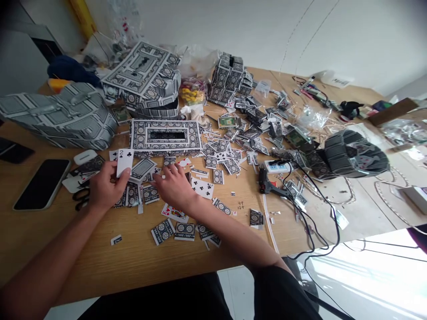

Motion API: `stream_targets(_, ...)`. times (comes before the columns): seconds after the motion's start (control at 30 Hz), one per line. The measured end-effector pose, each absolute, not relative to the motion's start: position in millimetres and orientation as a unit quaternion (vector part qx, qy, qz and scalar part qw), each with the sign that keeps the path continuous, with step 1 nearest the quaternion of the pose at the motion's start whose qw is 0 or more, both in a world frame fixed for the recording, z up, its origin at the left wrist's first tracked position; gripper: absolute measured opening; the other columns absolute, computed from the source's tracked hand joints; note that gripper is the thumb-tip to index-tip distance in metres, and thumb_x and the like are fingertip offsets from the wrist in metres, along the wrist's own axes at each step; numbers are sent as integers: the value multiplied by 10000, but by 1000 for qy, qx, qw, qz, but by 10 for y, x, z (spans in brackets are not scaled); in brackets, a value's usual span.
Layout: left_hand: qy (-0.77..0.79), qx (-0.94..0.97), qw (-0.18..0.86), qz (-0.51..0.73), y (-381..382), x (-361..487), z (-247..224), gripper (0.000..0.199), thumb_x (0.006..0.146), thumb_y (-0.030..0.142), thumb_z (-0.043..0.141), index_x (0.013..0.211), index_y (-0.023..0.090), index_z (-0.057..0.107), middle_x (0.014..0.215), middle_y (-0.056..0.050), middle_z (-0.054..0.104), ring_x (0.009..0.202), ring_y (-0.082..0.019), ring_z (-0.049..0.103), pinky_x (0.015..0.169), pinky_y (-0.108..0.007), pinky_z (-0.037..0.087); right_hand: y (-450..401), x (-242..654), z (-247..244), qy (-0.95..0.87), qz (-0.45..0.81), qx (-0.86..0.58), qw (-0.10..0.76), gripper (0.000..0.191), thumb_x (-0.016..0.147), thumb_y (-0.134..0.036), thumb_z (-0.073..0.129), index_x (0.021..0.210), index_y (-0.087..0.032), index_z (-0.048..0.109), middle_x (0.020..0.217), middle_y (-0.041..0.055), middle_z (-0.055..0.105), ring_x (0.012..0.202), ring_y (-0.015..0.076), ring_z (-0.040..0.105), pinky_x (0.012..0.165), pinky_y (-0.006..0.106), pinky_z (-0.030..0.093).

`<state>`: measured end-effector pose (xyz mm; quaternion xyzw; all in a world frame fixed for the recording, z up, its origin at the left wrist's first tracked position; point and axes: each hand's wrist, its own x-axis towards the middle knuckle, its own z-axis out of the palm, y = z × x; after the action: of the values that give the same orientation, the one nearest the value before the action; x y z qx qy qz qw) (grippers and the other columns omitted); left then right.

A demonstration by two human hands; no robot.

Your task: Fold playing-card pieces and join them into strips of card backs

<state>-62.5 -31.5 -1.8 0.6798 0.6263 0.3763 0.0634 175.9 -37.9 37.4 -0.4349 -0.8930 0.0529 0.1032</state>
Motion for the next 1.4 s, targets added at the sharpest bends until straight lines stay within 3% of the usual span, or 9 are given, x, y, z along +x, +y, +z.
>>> stream_targets(0.13, 618, 687, 66, 377, -314, -626, -23, 253, 953, 436, 624, 1024, 194, 608, 777, -25, 736, 579, -153, 648, 609, -246, 453, -376, 1627, 343, -882, 115, -439, 126, 245, 1093, -262, 532, 1199, -170, 732, 1193, 166, 732, 1158, 310, 621, 1047, 496, 488)
stream_targets(0.4, 610, 687, 77, 387, -315, -630, -36, 259, 947, 424, 649, 1064, 196, 614, 831, -48, 776, 634, -185, 714, 627, -258, 499, -235, 1601, 180, -728, 295, -483, 386, 137, 996, -249, 679, 1105, -218, 757, 1130, 111, 766, 1006, 256, 721, 983, 455, 569)
stream_targets(0.53, 607, 662, 110, 426, -332, -619, -53, 471, 943, 371, 665, 1340, 156, 531, 916, -95, 804, 688, -207, 759, 635, -264, 537, -188, 1811, 228, -593, 379, -519, 485, 92, 896, -253, 761, 966, -243, 703, 963, 38, 737, 836, 202, 724, 807, 390, 590)
stream_targets(0.63, 606, 668, 113, 416, -370, -589, -36, 691, 953, 345, 661, 1548, 136, 377, 930, -106, 805, 658, -207, 754, 621, -275, 551, -215, 1953, 259, -507, 454, -506, 531, 236, 824, -284, 816, 985, -244, 647, 963, 13, 698, 777, 162, 704, 729, 347, 580)
stream_targets(0.73, 575, 715, 63, 391, -421, -552, -20, 751, 965, 331, 648, 1615, 145, 321, 1031, -133, 810, 691, -218, 767, 652, -302, 581, -288, 1992, 255, -468, 525, -474, 530, 355, 781, -355, 862, 1066, -239, 683, 935, 5, 679, 780, 148, 673, 724, 324, 582)
stream_targets(0.9, 477, 799, -23, 366, -478, -531, -34, 568, 987, 240, 609, 1537, 216, 473, 1287, -154, 774, 730, -207, 769, 704, -323, 612, -405, 1922, 206, -429, 594, -463, 499, 343, 836, -509, 822, 982, -229, 687, 873, -4, 637, 753, 136, 607, 635, 271, 548)
stream_targets(1.07, 470, 806, -5, 360, -521, -493, 37, 543, 998, 225, 576, 1533, 203, 490, 1218, -126, 803, 634, -178, 726, 676, -317, 602, -455, 1895, 133, -412, 609, -449, 507, 361, 845, -522, 819, 1010, -255, 642, 924, -18, 610, 759, 116, 582, 625, 234, 533)
stream_targets(1.23, 472, 815, 75, 326, -573, -424, 168, 323, 1050, 278, 488, 1323, 222, 652, 1184, -77, 814, 862, -201, 786, 818, -309, 613, -501, 1869, 81, -395, 645, -413, 508, 397, 891, -556, 768, 1075, -292, 536, 808, -56, 615, 696, 127, 599, 606, 253, 544)
stream_targets(1.4, 491, 794, 83, 349, -568, -418, 185, 261, 1063, 348, 538, 1212, 198, 691, 1063, -69, 821, 772, -181, 756, 749, -280, 578, -516, 1839, 77, -377, 661, -397, 514, 457, 859, -586, 800, 1060, -295, 509, 759, -71, 632, 684, 141, 642, 610, 280, 599)
